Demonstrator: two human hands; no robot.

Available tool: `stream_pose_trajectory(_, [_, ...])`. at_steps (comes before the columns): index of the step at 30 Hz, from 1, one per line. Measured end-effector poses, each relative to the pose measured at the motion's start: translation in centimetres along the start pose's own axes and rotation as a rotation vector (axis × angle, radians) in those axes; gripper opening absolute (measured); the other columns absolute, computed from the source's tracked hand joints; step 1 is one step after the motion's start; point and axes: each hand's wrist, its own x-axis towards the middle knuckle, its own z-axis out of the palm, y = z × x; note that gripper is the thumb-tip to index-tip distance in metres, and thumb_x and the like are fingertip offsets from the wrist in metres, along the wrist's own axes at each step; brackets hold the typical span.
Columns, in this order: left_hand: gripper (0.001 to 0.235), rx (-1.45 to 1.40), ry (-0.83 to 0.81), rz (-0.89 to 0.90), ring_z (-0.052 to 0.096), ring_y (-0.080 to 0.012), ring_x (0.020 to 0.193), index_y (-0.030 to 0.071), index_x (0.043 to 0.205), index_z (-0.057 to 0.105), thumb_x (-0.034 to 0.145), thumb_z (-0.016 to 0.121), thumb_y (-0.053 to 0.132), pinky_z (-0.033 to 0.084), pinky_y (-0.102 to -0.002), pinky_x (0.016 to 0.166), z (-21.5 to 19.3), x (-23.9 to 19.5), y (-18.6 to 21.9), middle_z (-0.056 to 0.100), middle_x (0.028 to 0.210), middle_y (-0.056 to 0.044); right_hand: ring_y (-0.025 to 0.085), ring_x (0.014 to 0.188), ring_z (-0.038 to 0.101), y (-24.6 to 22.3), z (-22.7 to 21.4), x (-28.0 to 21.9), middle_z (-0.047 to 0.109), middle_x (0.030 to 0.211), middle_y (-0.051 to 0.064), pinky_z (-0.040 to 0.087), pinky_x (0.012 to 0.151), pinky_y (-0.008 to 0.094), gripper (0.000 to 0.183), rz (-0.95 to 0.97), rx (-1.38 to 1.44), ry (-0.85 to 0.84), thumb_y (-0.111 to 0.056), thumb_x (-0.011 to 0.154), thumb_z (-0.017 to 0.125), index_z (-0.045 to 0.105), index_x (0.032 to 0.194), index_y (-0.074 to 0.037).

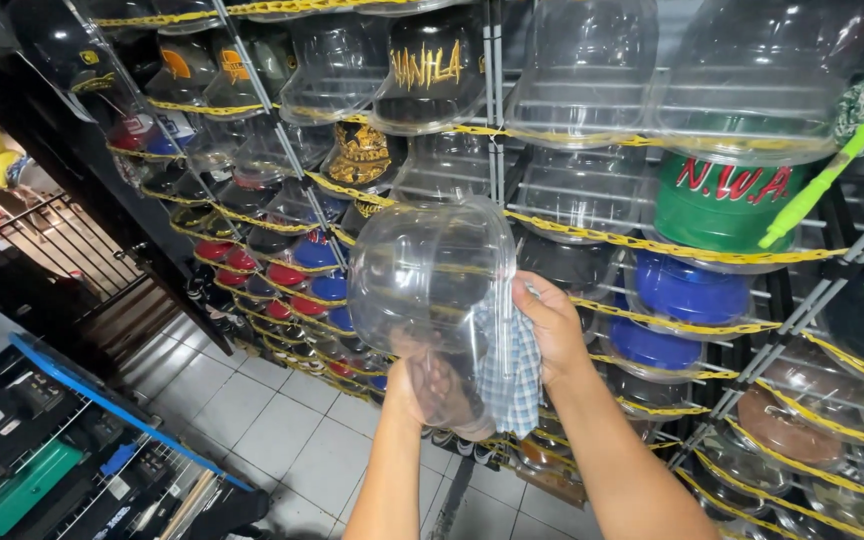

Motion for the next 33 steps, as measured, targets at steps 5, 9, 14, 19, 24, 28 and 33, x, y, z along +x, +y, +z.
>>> stream_pose_trajectory(5, [0.038,-0.062,0.023,0.02,0.055,-0.0236,0.043,0.005,0.072,0.067,0.083,0.067,0.041,0.042,-0.03,0.041,2.1,-6.2,-0.4,0.059,0.057,-0.014,0.021,0.079,0.076,-1.8,0.0,-1.1,0.075,0.089,0.016,0.064,0.076,0.035,0.03,-0.104,-0.174,0.007,-0.007,0.089,0.073,0.071,0.119,0.0])
stream_pose_trajectory(9, [0.038,0.164,0.002,0.3,0.069,-0.0253,0.066,0.016,0.126,0.071,0.088,0.071,0.016,0.058,-0.032,0.055,2.5,-8.3,-1.2,0.067,0.084,-0.01,0.022,0.075,0.075,-2.6,-1.0,-1.4,0.073,0.084,0.017,0.064,0.072,0.035,0.032,-0.102,-0.229,0.013,0.0,0.086,0.073,0.071,0.118,0.002])
stream_pose_trajectory(14, [0.038,-0.073,-0.044,0.169,0.068,-0.0192,0.078,0.016,0.114,0.072,0.098,0.062,0.049,0.06,-0.031,0.072,3.4,-10.8,1.7,0.063,0.088,-0.003,0.022,0.076,0.075,-2.1,-1.4,-1.6,0.073,0.084,0.019,0.064,0.072,0.036,0.033,-0.105,-0.206,0.006,0.003,0.084,0.07,0.07,0.117,0.004])
stream_pose_trajectory(19, [0.056,1.19,-0.248,1.104,0.069,-0.0213,0.098,0.004,0.152,0.045,0.105,0.057,0.031,0.051,-0.022,0.095,-10.9,6.8,11.0,0.064,0.106,-0.017,0.026,0.08,0.076,0.2,-5.7,-1.0,0.074,0.086,0.023,0.064,0.075,0.042,0.032,-0.084,-0.195,-0.094,0.005,0.079,0.071,0.071,0.111,0.005])
stream_pose_trajectory(24, [0.055,0.332,-0.599,0.525,0.074,-0.0312,0.078,0.002,0.138,0.053,0.092,0.067,0.028,0.062,-0.045,0.07,2.2,-9.1,14.0,0.074,0.095,-0.016,0.024,0.078,0.075,-0.1,-5.6,-1.7,0.075,0.086,0.023,0.063,0.073,0.04,0.029,-0.013,-0.272,-0.161,0.004,0.078,0.072,0.073,0.107,0.008])
stream_pose_trajectory(28, [0.04,0.632,-0.602,0.509,0.074,-0.0214,0.068,-0.009,0.125,0.064,0.093,0.067,0.015,0.064,-0.036,0.062,7.0,-14.6,14.4,0.077,0.083,-0.017,0.024,0.078,0.075,0.5,-5.8,-2.5,0.074,0.085,0.023,0.063,0.073,0.041,0.028,0.015,-0.255,-0.191,0.002,0.076,0.073,0.073,0.103,0.009])
stream_pose_trajectory(33, [0.049,0.996,-0.724,0.483,0.076,-0.0182,0.072,-0.001,0.134,0.062,0.088,0.072,0.012,0.064,-0.03,0.066,10.8,-18.4,15.7,0.078,0.093,-0.02,0.025,0.079,0.075,0.6,-7.5,-1.8,0.073,0.086,0.024,0.062,0.076,0.041,0.033,-0.022,-0.204,-0.162,0.001,0.078,0.071,0.07,0.109,0.01])
